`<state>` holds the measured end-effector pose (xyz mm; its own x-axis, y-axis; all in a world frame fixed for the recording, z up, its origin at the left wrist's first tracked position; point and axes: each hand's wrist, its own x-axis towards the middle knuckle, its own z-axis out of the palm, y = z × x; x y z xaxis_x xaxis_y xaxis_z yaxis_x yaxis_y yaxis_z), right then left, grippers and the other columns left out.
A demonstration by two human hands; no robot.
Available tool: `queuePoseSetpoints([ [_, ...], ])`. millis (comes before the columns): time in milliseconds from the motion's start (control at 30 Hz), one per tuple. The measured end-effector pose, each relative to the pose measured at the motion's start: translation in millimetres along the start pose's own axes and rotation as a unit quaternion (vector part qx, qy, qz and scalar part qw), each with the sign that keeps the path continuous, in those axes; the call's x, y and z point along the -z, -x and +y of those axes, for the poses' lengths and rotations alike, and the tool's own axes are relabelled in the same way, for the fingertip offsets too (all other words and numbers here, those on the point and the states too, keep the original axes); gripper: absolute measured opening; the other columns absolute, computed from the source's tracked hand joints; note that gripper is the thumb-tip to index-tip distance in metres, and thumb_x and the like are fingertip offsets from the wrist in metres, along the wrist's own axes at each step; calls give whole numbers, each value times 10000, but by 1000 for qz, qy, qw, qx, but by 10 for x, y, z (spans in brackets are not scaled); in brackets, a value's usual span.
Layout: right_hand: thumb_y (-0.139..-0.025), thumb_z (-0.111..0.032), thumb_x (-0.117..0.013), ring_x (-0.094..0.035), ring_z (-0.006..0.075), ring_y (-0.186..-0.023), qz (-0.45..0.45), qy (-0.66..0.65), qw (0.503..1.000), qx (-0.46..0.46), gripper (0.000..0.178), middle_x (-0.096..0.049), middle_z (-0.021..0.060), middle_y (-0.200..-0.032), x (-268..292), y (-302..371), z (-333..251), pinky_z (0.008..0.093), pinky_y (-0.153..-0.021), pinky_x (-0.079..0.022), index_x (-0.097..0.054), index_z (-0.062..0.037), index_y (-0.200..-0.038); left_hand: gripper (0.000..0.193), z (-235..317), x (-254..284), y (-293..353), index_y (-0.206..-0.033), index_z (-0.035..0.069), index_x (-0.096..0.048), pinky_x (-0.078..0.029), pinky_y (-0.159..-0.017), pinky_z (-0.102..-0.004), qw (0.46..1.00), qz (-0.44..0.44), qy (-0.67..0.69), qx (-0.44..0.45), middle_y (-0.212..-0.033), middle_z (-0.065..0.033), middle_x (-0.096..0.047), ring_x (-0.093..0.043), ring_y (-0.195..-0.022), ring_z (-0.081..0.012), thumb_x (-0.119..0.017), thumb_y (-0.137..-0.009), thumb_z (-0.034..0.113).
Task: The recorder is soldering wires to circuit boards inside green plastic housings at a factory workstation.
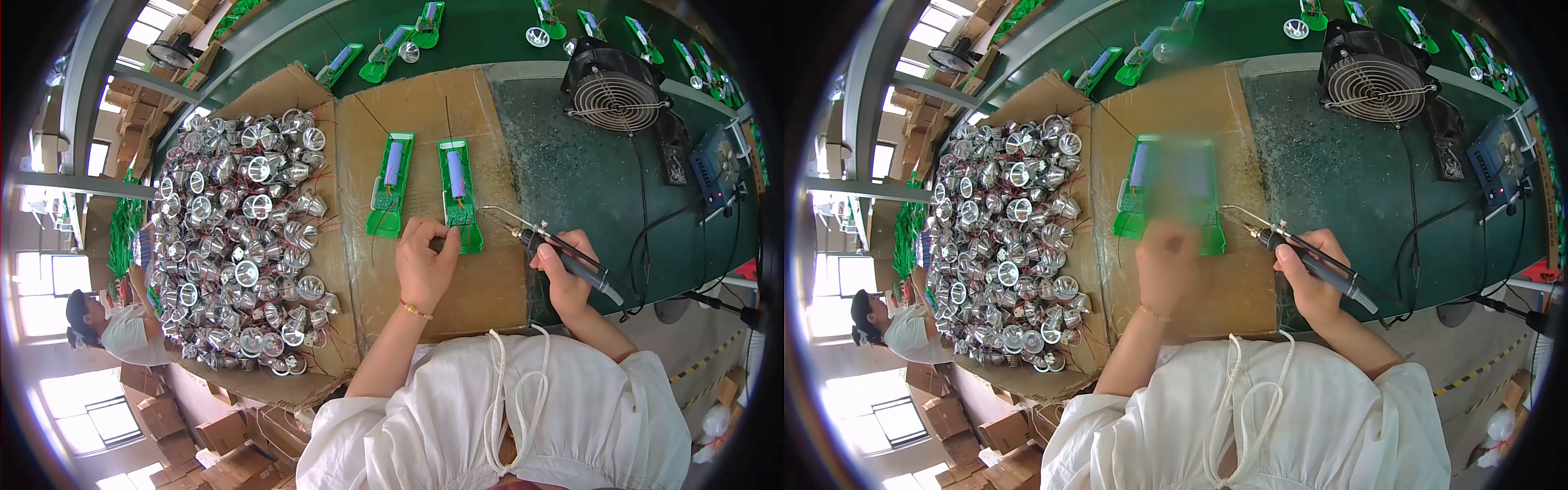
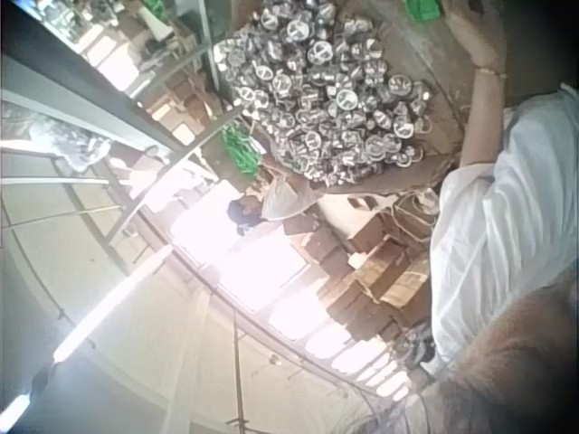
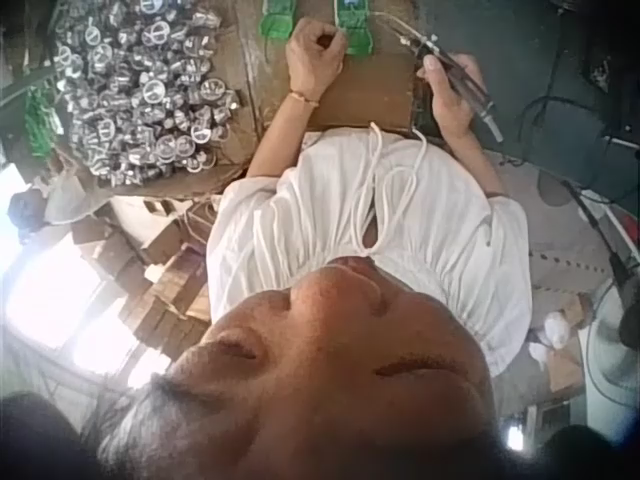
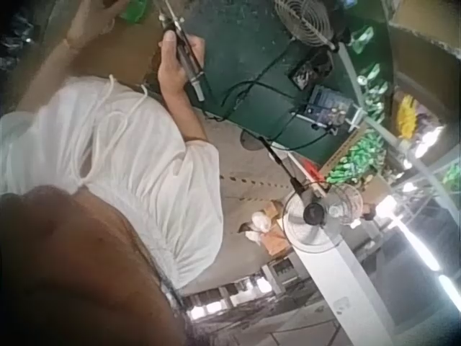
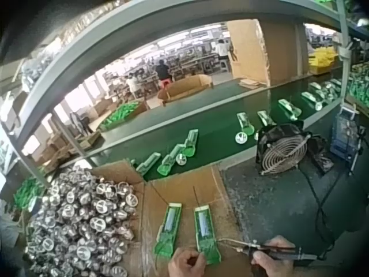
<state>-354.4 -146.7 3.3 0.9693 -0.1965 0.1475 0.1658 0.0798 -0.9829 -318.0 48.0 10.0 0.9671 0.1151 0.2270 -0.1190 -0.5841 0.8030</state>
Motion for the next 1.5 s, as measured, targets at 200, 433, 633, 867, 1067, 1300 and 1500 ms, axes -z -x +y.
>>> queuePoseSetpoints([
  [200, -807, -42, -579, -535, 108, -542, 12, 54, 998, 44, 130, -544, 78, -648, 223, -84, 44, 216, -506, -437, -456, -1, -822, 149, 88, 191, -116, -718, 66, -643, -484, -525, -333, 985, -99, -138, 23, -609, -106, -613, -610, -550, -259, -632, -742, 212],
  [433, -774, -56, -638, -557, 95, -551, 87, 40, 995, -19, 142, -576, 56, -660, 307, -104, 144, 214, -519, -446, -504, -9, -790, 207, 204, -572, -1415, -736, 84, -674, -499, -617, -415, 927, -156, -332, -79, -713, -178, -620, -616, -696, -335, -577, -734, 267],
  [633, -772, -55, -634, -555, 87, -555, 117, -1, 992, -38, 139, -578, 50, -646, 286, -160, 204, 209, -513, -433, -503, -12, -790, 517, 66, -494, -2201, -1191, 113, -474, -431, -828, -405, 985, 4, -109, -136, -1098, -152, -545, -531, -992, -319, -633, -751, 333],
  [867, -818, -102, -588, -542, 99, -553, 62, 43, 997, -6, 139, -554, 60, -633, 258, -154, 78, 205, -512, -424, -477, -20, -808, 591, -381, 513, -737, -1214, 96, -433, -462, -763, -432, 955, -83, -279, -61, -1064, -188, -498, -545, -911, -357, -664, -701, 281],
  [1067, -820, -86, -583, -525, 99, -551, 64, 46, 997, -4, 114, -537, 44, -618, 245, -162, 108, 206, -514, -397, -491, -23, -799, 646, 82, 203, -112, -1247, 72, -371, -489, -637, -413, 971, -100, -218, 21, -925, -172, -523, -582, -769, -335, -656, -712, 294],
  [1300, -823, -108, -590, -512, 99, -539, 98, 24, 995, -4, 135, -527, 40, -604, 238, -129, 129, 209, -514, -384, -490, -28, -779, 77, -362, 901, -393, -741, 108, -634, -442, -673, -363, 852, 66, -519, 25, -810, -51, -563, -558, -795, -221, -595, -713, 168],
  [1500, -825, -111, -589, -506, 102, -534, 84, 11, 996, -19, 142, -519, 40, -597, 195, -159, 140, 209, -516, -382, -484, -30, -774, 123, -626, 977, -500, -701, 122, -653, -399, -738, -375, 814, 86, -572, 48, -799, -34, -567, -538, -814, -218, -546, -754, 152],
])
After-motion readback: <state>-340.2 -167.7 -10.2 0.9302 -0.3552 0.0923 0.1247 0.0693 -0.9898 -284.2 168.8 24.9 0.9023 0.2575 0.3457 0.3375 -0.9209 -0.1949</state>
